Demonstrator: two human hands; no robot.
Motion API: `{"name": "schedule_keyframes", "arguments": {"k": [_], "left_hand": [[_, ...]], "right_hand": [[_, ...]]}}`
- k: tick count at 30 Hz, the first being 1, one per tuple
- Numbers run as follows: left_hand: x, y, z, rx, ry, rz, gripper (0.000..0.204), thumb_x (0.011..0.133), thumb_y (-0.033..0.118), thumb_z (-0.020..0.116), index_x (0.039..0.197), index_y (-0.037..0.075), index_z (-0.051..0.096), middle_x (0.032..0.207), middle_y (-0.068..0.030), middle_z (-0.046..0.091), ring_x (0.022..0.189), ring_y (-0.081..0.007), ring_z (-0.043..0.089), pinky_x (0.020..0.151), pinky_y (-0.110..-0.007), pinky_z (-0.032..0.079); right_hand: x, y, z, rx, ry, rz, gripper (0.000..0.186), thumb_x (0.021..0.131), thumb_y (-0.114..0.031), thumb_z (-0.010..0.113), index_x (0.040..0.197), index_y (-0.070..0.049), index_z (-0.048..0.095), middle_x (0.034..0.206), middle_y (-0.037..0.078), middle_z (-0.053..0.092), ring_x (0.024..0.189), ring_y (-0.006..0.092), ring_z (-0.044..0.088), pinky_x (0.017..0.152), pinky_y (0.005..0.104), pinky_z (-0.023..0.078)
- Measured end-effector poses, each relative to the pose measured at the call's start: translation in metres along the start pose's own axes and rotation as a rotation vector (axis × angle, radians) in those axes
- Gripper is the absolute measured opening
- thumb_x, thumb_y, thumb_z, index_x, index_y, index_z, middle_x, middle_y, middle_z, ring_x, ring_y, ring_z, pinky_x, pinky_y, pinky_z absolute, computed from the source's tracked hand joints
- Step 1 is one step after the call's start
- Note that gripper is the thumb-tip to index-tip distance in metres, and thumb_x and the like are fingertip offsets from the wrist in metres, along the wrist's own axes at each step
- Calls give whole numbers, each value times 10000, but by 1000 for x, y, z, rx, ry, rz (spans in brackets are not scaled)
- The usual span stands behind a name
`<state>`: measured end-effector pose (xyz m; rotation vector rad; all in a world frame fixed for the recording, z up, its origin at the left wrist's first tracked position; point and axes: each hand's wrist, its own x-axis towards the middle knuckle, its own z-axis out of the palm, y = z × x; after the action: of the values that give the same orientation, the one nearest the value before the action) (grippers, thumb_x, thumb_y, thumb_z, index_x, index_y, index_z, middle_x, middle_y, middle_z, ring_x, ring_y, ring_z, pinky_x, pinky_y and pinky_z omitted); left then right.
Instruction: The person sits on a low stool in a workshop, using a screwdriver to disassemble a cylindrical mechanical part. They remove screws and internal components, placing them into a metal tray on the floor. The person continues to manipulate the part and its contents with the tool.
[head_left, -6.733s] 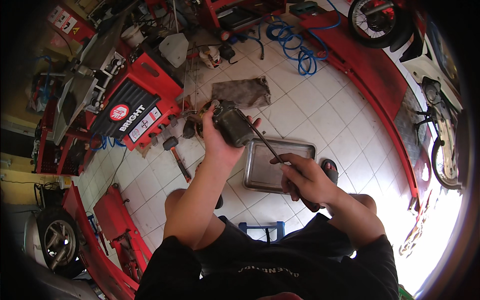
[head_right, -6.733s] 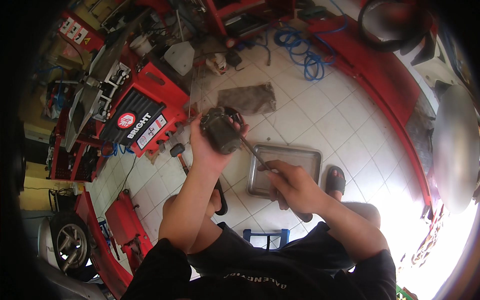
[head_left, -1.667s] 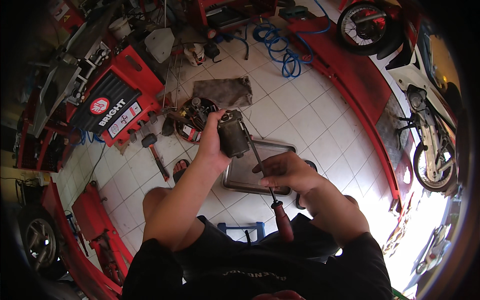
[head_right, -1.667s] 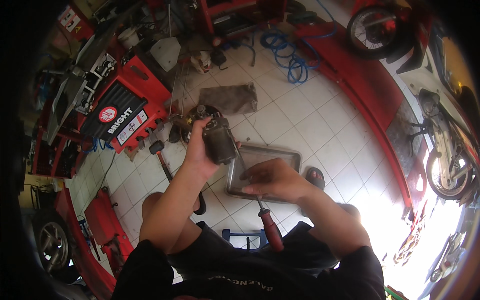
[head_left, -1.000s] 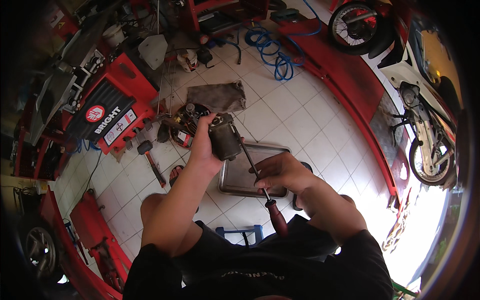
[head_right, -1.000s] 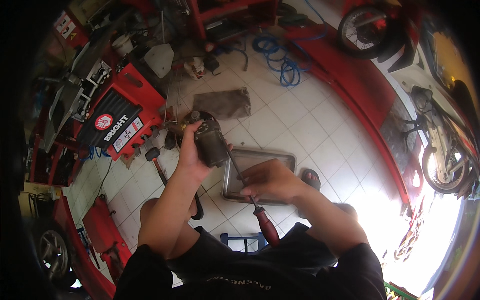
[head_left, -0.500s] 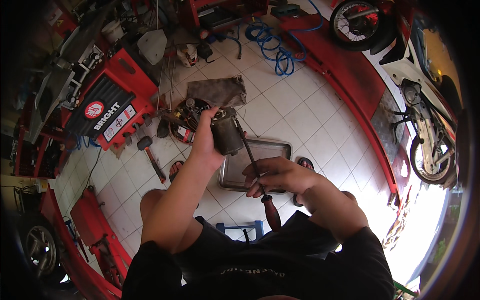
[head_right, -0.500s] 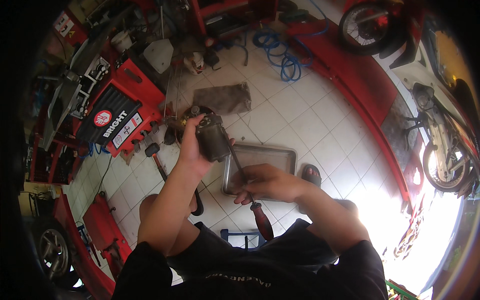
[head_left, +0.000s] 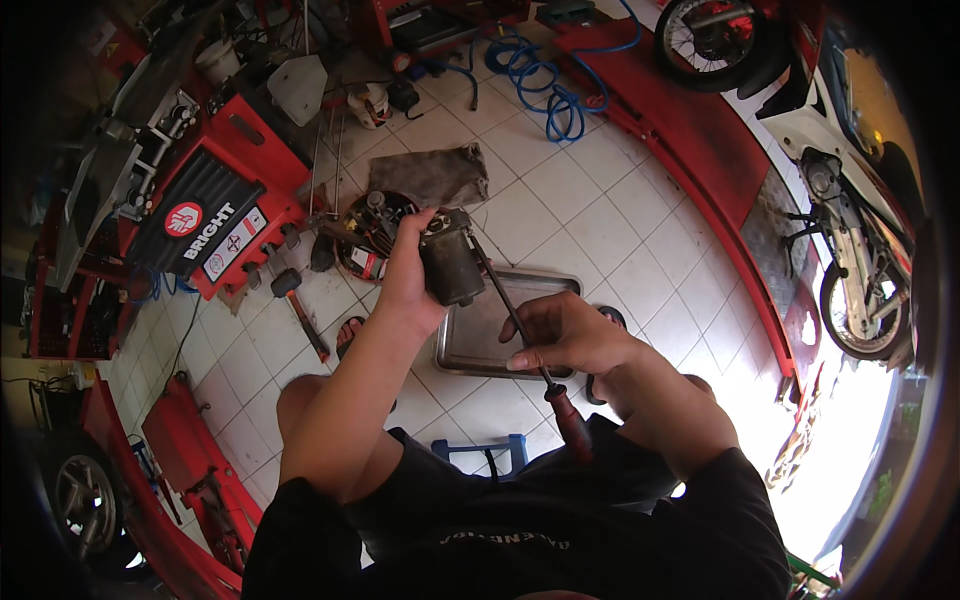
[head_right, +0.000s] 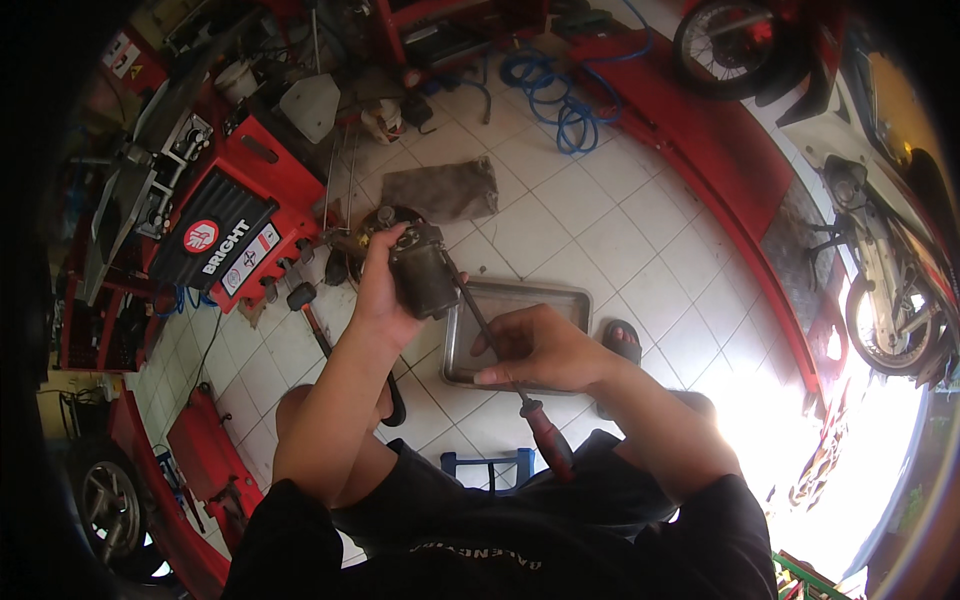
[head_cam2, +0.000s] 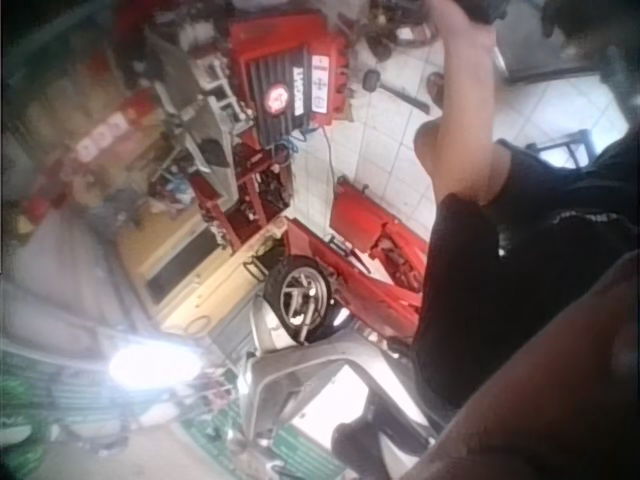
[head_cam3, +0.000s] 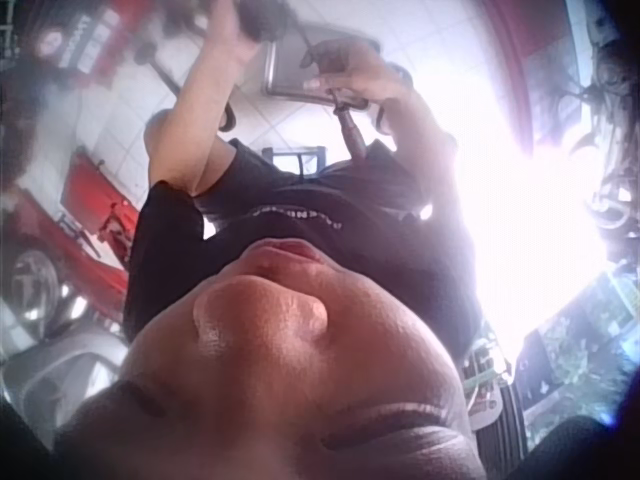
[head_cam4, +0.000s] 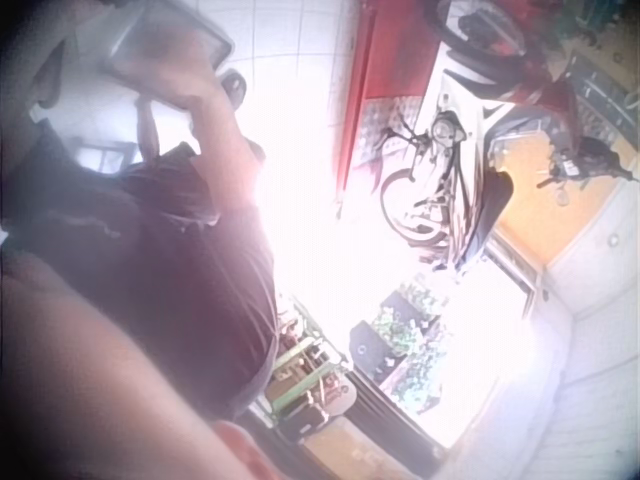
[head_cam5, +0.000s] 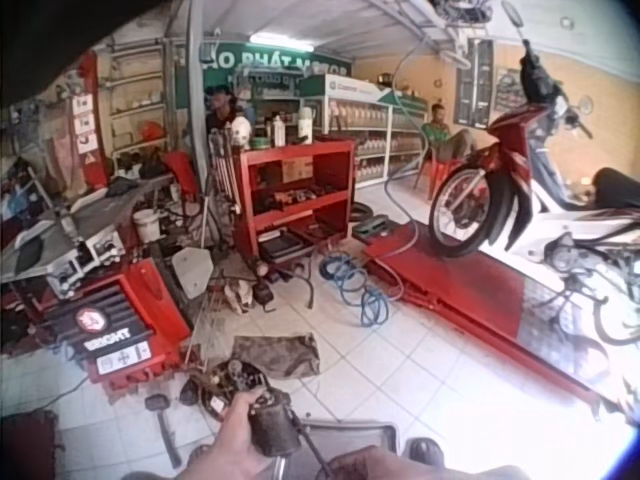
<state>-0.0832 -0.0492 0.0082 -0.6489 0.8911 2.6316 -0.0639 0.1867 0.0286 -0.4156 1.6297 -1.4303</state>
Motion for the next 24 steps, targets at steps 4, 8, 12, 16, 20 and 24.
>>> {"name": "schedule_keyframes", "arguments": {"k": [4,8,12,16,20,24], "left_hand": [[-4,1,3,-5,-6,8,301,908,402,632,1041,132,638,897,-68,657,814,-246,661,908,-533,559],[-2,3,5,10,25,-4,320,908,408,633,1033,113,638,897,-81,656,819,-262,664,915,-538,556],[-1,2,7,-27,46,-7,350,911,418,625,1031,89,636,901,-95,657,831,-277,663,921,-538,553],[-2,2,6,-26,66,14,374,919,437,606,1034,82,635,913,-100,659,836,-278,662,923,-535,550],[3,3,1,-29,-4,50,370,943,437,564,1055,91,635,957,-89,668,865,-260,660,917,-499,534],[4,4,1,-31,44,51,402,951,451,527,1075,86,639,986,-93,676,914,-249,649,918,-479,520]], "right_hand": [[0,1,5,128,-17,21,367,932,-158,725,1205,64,620,918,101,662,833,162,671,726,307,525],[-3,6,3,363,-128,-29,381,984,-60,585,1336,75,527,1111,181,668,958,218,695,833,345,566],[-4,1,5,394,-134,0,403,980,22,522,1374,91,479,1166,229,680,1005,260,713,920,385,579],[-1,3,4,260,-45,5,405,942,23,593,1333,97,516,1040,207,718,903,237,731,833,352,585],[2,3,3,105,99,34,363,887,-16,687,1221,98,602,885,146,734,741,183,719,696,308,567],[4,-1,-1,97,134,36,325,883,-29,682,1186,81,635,866,136,733,708,162,704,666,296,558]]}}
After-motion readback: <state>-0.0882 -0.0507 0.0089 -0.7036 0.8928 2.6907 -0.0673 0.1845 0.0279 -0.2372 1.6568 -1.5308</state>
